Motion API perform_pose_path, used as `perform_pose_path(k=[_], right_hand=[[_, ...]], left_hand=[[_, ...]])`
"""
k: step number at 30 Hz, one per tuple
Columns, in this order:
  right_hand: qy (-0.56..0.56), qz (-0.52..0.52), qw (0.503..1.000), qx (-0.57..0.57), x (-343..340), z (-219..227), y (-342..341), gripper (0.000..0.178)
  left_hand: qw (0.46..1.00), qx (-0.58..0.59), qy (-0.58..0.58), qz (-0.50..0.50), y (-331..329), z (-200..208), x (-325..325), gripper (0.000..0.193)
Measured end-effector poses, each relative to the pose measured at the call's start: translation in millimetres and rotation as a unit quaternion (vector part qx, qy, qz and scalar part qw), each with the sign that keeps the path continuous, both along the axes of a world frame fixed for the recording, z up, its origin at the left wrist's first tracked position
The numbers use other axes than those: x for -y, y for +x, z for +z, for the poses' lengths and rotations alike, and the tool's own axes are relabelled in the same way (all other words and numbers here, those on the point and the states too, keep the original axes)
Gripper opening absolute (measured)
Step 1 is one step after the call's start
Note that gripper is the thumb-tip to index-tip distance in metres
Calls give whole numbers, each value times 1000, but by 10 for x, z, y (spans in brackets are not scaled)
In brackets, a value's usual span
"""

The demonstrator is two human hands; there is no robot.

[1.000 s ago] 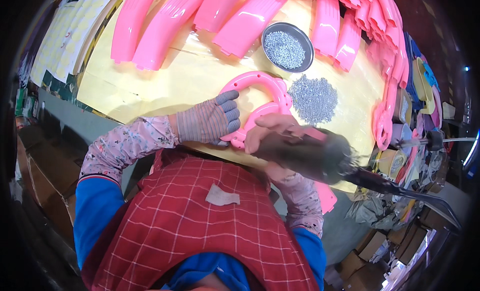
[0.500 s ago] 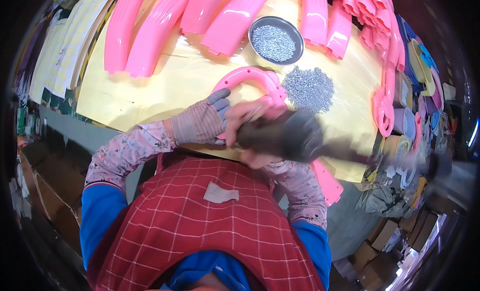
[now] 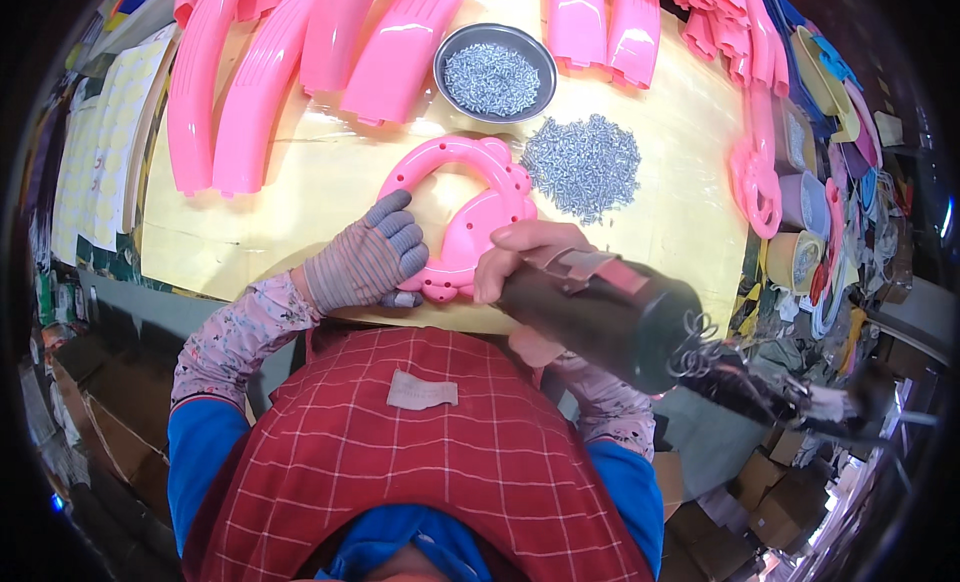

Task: The person uses a handheld power tool to drive small metal fasteners into pre-drilled holes on pink plastic components. They repeatedly pick up fasteners and insert them into the holes while holding the plastic piece steady on a workbench.

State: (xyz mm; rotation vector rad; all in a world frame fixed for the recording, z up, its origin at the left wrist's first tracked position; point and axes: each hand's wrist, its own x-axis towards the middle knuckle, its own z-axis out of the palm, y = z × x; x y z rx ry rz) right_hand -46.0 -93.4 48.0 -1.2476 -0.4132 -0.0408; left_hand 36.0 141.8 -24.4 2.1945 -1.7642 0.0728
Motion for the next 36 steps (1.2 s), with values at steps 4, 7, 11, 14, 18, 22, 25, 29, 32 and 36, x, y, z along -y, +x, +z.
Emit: perform_pose_path(k=[4, 7, 11, 14, 18, 22, 25, 29, 32, 36], right_hand=[[25, -40, 998, -46, -30, -20, -11, 72], [25, -34, 999, -32, -18, -88, 7, 68], [-79, 5, 996, -32, 83, -76, 17, 65], [-109, 15, 991, -82, 129, -73, -49, 62], [-84, 26, 990, -114, 101, -58, -38, 61], [-34, 68, 990, -119, 83, -83, 32, 64], [84, 101, 986, -107, 12, -195, 142, 68], [38, 107, 990, -89, 90, -214, 206, 74], [24, 107, 991, -70, 145, -164, 210, 78], [88, -9, 996, 7, 153, -141, 25, 84]], left_hand=[[1000, -8, -8, -5, 1, -6, -4, 39], [1000, 0, -17, -6, 9, -26, 0, 40], [1000, -4, -4, -6, 5, 2, 0, 41], [1000, -5, 1, -9, 5, -4, -2, 42], [999, -28, 29, -8, -5, 15, -8, 47], [997, -44, 57, 5, -14, 81, 10, 52], [999, -26, 42, 10, -31, 83, 7, 53], [999, -20, 28, 10, -31, 52, 6, 53], [999, -17, 46, 8, -20, 89, 9, 55], [997, -51, 48, 12, -35, 143, 3, 61]])
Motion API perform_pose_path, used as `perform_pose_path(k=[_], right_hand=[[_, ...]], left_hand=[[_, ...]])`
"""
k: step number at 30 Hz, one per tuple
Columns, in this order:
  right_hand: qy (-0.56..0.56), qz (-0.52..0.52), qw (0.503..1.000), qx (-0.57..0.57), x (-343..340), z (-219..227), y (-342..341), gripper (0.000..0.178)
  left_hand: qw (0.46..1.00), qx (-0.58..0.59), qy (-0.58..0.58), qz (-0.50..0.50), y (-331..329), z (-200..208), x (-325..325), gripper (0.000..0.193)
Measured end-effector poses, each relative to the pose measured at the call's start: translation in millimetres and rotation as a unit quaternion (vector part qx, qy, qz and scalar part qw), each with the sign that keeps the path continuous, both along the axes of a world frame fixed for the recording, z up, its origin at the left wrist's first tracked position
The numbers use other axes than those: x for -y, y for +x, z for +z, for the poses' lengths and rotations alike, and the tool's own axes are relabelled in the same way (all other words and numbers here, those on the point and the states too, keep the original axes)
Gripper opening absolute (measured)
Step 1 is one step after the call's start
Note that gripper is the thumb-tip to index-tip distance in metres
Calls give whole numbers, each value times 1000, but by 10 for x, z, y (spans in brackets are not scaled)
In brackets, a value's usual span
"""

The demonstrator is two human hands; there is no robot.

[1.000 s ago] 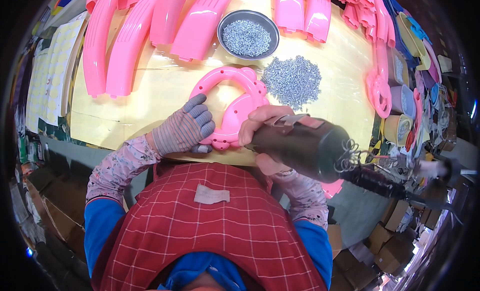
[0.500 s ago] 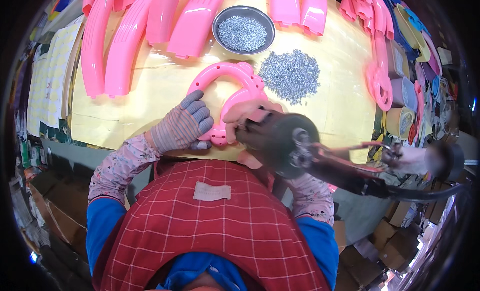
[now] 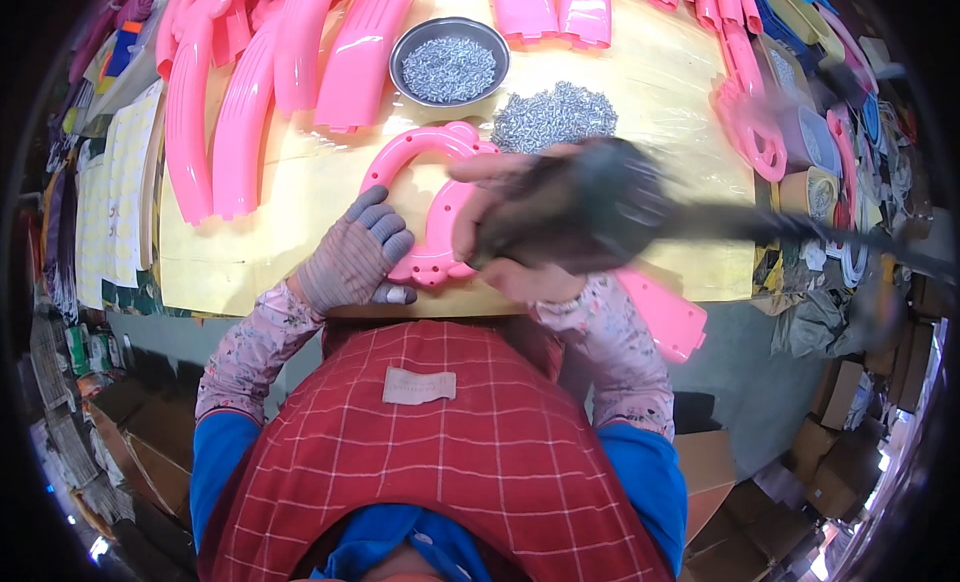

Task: The person uses a handheld power tool to drive small metal fasteners into pre-drilled holes on pink plastic components. They repeatedly pick up fasteners and insert them into the holes while holding the plastic piece steady on a workbench.

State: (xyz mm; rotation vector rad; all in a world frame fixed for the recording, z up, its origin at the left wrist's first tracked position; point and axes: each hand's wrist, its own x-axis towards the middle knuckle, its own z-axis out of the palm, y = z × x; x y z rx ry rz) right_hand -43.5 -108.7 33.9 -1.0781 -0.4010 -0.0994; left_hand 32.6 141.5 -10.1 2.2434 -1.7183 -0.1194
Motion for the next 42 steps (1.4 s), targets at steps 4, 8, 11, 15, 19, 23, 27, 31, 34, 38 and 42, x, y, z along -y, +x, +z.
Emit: perform_pose_path(k=[4, 8, 11, 15, 19, 23, 27, 31, 34, 38, 42], right_hand=[[35, -62, 996, 45, 248, 215, -228, 91], [5, -88, 996, 23, 328, 217, -334, 85], [-7, -89, 996, -14, 311, 140, -366, 78], [-88, -103, 989, -67, 289, 101, -406, 75], [-160, -39, 984, -67, 413, 108, -444, 71], [-165, 14, 985, -51, 498, 81, -424, 68], [-145, 46, 988, -41, 452, 126, -292, 67], [-141, 102, 982, -67, 518, 165, -199, 62], [-47, -4, 995, -89, 408, 118, -270, 77], [23, -118, 990, 75, 546, 205, -306, 85], [-12, -250, 961, 120, 717, 217, -289, 88]], left_hand=[[991, -77, -106, 32, -20, 135, 264, 69], [995, 16, -101, -3, -83, 168, 976, 70], [997, 3, 57, -57, -48, 80, 1350, 55], [997, -24, 43, -57, -56, -1, 1414, 65], [998, -4, -28, -47, -74, -198, 1425, 48], [994, 29, -94, -41, -93, -282, 1443, 24], [996, 16, -76, -48, -70, -230, 1442, 26], [997, 30, -71, -15, -148, -157, 1445, 33], [998, 42, -37, 25, -238, -200, 1495, 44], [984, 32, 161, 69, -247, 228, 1231, 82], [987, -27, 108, 116, -232, 260, 1047, 88]])
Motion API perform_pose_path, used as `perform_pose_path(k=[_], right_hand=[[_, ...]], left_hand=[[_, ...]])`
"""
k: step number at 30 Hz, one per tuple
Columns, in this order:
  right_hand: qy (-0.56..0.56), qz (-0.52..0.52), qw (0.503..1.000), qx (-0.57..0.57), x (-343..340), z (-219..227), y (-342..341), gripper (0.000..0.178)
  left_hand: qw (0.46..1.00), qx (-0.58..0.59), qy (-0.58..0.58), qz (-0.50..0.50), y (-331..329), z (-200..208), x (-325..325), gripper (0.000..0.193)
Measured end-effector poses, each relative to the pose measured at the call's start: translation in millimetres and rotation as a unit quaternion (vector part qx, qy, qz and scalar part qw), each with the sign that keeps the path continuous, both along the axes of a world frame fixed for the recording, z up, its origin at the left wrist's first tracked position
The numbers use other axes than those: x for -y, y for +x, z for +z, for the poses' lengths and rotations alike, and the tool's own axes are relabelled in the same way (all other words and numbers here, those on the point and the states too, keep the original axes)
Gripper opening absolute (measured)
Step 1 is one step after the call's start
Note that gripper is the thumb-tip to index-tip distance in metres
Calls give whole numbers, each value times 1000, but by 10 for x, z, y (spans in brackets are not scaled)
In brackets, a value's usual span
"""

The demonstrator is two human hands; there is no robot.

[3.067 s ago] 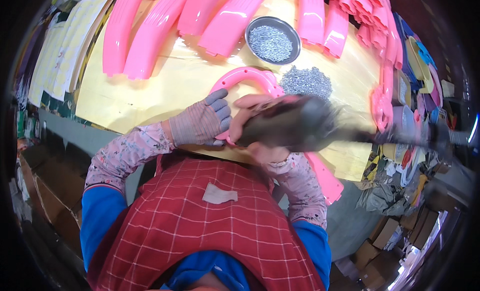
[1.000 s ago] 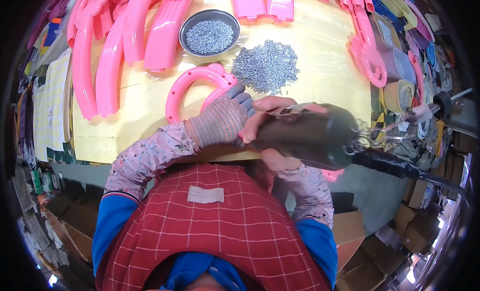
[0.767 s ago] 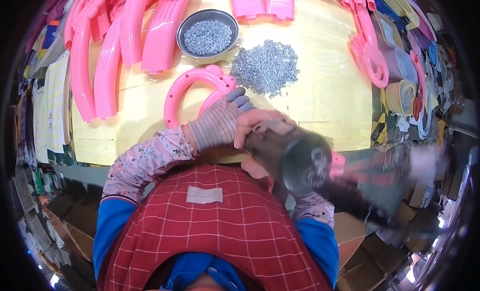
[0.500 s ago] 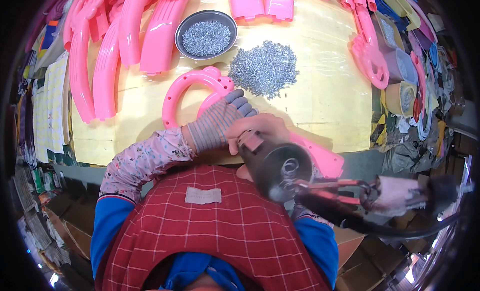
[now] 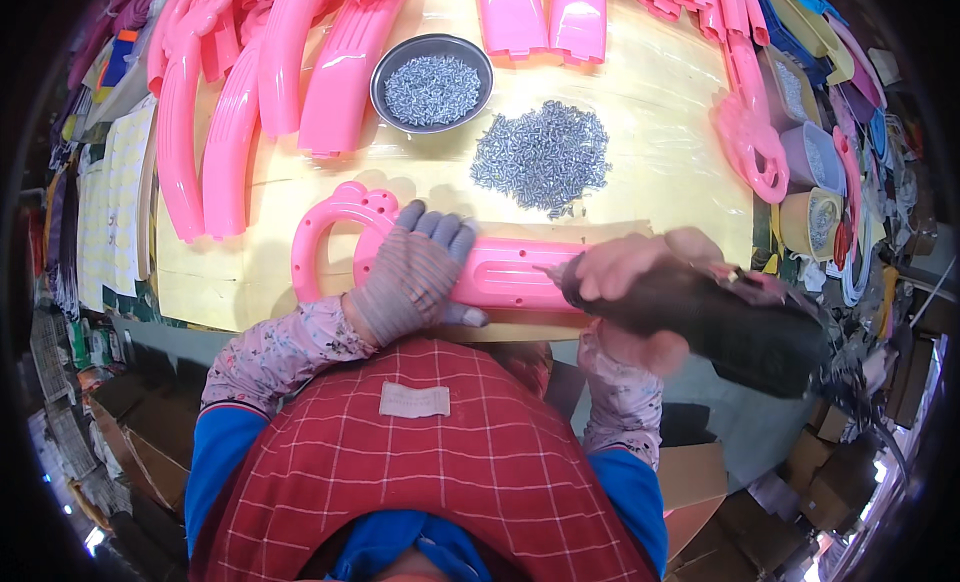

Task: The person uses a handheld power tool to drive small metal fasteners into pre-drilled holes on pink plastic components. They repeatedly pick up fasteners and insert them into the holes while holding the plastic piece steady on a workbench.

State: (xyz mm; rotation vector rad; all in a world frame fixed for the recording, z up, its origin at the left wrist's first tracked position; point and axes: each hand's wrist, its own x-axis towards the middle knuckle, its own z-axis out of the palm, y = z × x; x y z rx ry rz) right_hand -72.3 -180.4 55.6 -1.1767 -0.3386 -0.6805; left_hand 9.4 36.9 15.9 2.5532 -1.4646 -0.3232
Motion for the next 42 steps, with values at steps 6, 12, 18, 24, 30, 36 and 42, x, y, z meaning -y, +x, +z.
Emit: perform_pose_path(k=[6, 12, 18, 24, 30, 36, 42], right_hand=[[-46, 7, 992, -114, -104, -104, 72, 81], [-170, 81, 951, -247, -111, -56, 42, 65], [-3, 9, 987, -160, -203, -19, -26, 82], [-46, 91, 983, -153, -246, -64, -350, 65], [-225, 309, 924, -19, 43, -233, -39, 65], [23, 96, 992, -79, -187, -129, -337, 70], [-49, -65, 997, 11, 162, -5, -173, 85]], left_hand=[[995, -81, -52, -3, -79, -40, 325, 69], [993, -7, -120, 4, -135, -99, 299, 64], [993, -53, -107, 4, -107, -78, 336, 66], [997, -59, -40, 4, -133, -34, 336, 77], [998, -22, -59, 0, -162, -101, 312, 92], [999, -35, 24, -21, -121, 9, 167, 96], [998, -36, 20, -43, -125, 186, 453, 102]])
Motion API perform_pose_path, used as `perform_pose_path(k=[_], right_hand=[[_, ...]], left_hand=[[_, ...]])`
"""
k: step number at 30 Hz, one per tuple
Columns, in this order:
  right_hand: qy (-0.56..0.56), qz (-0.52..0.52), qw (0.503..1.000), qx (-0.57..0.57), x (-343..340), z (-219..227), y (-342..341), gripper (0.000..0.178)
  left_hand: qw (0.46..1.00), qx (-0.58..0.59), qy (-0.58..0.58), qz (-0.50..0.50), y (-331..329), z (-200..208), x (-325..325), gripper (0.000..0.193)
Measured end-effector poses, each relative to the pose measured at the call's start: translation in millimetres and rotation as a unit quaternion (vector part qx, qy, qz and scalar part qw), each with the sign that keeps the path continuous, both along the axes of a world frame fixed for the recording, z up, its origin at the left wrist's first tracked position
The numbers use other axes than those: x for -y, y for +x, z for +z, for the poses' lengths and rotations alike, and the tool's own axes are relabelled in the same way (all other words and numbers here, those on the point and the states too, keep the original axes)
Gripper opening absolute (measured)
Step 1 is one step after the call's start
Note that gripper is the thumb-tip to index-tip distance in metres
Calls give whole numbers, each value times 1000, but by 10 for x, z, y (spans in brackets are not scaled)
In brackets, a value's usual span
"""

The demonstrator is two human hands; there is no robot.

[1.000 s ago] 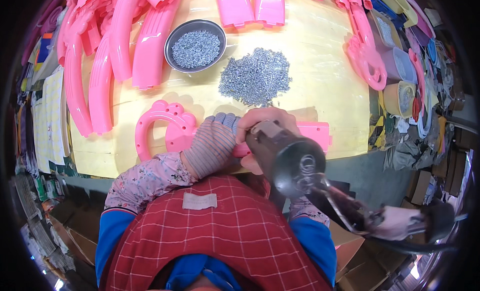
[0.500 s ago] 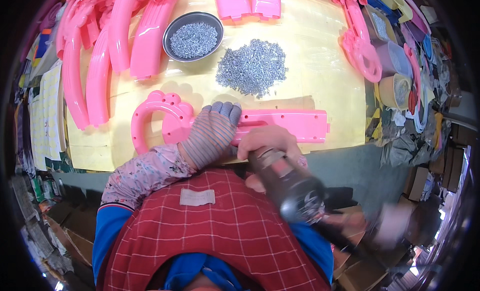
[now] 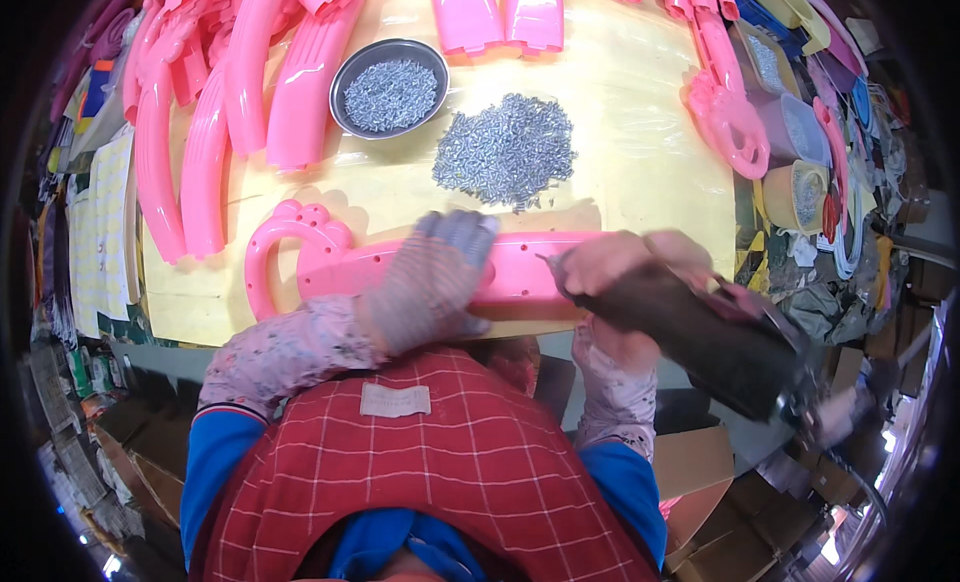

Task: The person uses a handheld power tool to drive small metal fasteners into pre-drilled holes on pink plastic components. They repeatedly pick up fasteners and insert them into the holes while holding the plastic piece steady on a workbench.

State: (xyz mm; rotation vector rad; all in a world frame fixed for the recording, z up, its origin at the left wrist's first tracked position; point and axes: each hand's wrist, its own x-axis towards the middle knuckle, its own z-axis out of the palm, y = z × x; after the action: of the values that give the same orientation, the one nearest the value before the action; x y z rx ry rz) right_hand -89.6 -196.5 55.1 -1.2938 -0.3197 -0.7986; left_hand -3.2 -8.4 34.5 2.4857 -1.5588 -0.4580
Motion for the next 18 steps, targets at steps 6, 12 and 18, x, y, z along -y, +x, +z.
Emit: perform_pose_path(k=[6, 12, 18], right_hand=[[-53, 75, 994, -54, 102, -159, 191, 74], [-10, 74, 970, -232, -62, -69, 76, 70], [35, 29, 995, -84, -31, -79, -10, 85]], left_hand=[[996, -31, -82, 30, -89, -292, 296, 72], [992, 35, -116, 21, -140, -274, 276, 70], [996, -8, -81, 29, -117, -250, 309, 88]])
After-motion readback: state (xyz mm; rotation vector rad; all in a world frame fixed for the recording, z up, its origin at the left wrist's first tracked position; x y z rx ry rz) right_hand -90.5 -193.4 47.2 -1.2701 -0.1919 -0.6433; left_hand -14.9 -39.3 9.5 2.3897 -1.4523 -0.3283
